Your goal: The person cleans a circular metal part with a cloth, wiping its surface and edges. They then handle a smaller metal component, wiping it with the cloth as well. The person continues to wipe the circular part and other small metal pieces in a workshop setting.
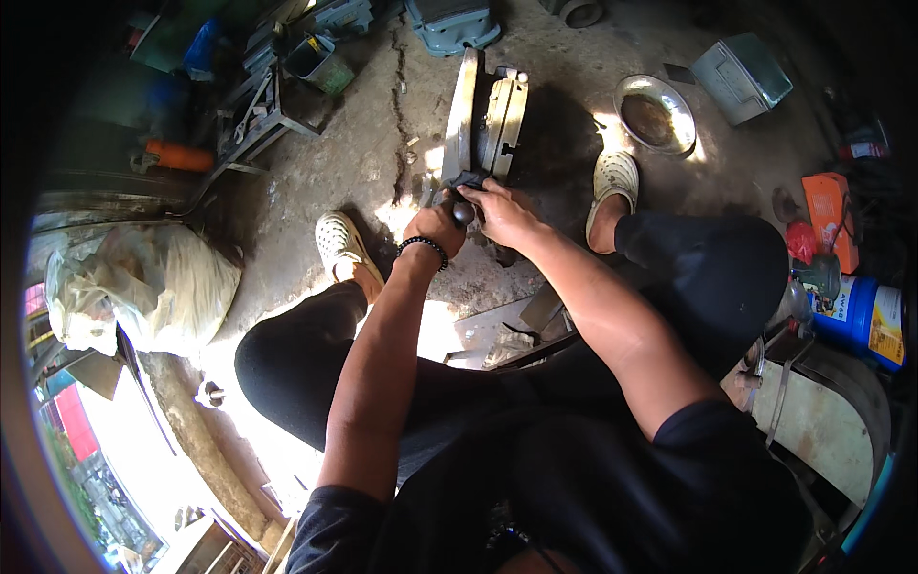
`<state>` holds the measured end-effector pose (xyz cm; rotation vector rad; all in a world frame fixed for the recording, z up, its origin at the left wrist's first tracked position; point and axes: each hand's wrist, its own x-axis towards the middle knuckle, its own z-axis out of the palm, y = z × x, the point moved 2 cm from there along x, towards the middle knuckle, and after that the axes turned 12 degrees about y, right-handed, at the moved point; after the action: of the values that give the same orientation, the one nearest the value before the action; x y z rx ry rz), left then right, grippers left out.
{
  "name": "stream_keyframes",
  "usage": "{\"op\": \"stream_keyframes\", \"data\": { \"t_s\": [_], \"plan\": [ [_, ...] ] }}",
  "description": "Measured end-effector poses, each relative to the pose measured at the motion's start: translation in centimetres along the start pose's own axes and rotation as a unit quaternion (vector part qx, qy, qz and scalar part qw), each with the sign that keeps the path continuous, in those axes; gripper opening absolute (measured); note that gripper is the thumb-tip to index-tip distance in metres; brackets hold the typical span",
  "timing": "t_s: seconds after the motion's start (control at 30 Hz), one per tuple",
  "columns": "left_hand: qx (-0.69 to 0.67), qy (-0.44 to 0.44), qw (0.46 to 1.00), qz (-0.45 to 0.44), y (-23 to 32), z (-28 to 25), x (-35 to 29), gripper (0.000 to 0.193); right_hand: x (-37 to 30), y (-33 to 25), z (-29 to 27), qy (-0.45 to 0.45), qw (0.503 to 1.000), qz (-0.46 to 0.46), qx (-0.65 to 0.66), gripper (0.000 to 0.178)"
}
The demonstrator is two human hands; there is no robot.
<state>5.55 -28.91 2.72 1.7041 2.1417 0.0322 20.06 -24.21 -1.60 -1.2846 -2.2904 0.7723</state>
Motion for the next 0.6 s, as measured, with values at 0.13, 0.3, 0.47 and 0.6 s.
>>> {"op": "stream_keyframes", "data": {
  "t_s": [0.13, 0.3, 0.47, 0.6],
  "plan": [
    [0.002, 0.051, 0.997, -0.061, -1.2, -0.3, -1.3, 0.046, 0.5, -1.2, -2.6, -0.155, 0.975, 0.159, -0.028, 0.043],
    [-0.016, 0.033, 0.995, -0.093, -1.5, -0.8, -2.9, 0.05, 7.2, -8.4, -8.5, -0.093, 0.996, -0.01, 0.01, 0.042],
    [-0.07, 0.035, 0.991, -0.107, -2.8, 0.8, -2.6, 0.046, 14.5, -16.8, -5.4, -0.213, 0.933, -0.147, -0.25, 0.042],
    [-0.108, -0.026, 0.986, -0.124, -1.9, -0.9, -2.6, 0.035, 15.6, -15.2, 1.7, -0.366, 0.802, -0.156, -0.446, 0.034]
  ]
}}
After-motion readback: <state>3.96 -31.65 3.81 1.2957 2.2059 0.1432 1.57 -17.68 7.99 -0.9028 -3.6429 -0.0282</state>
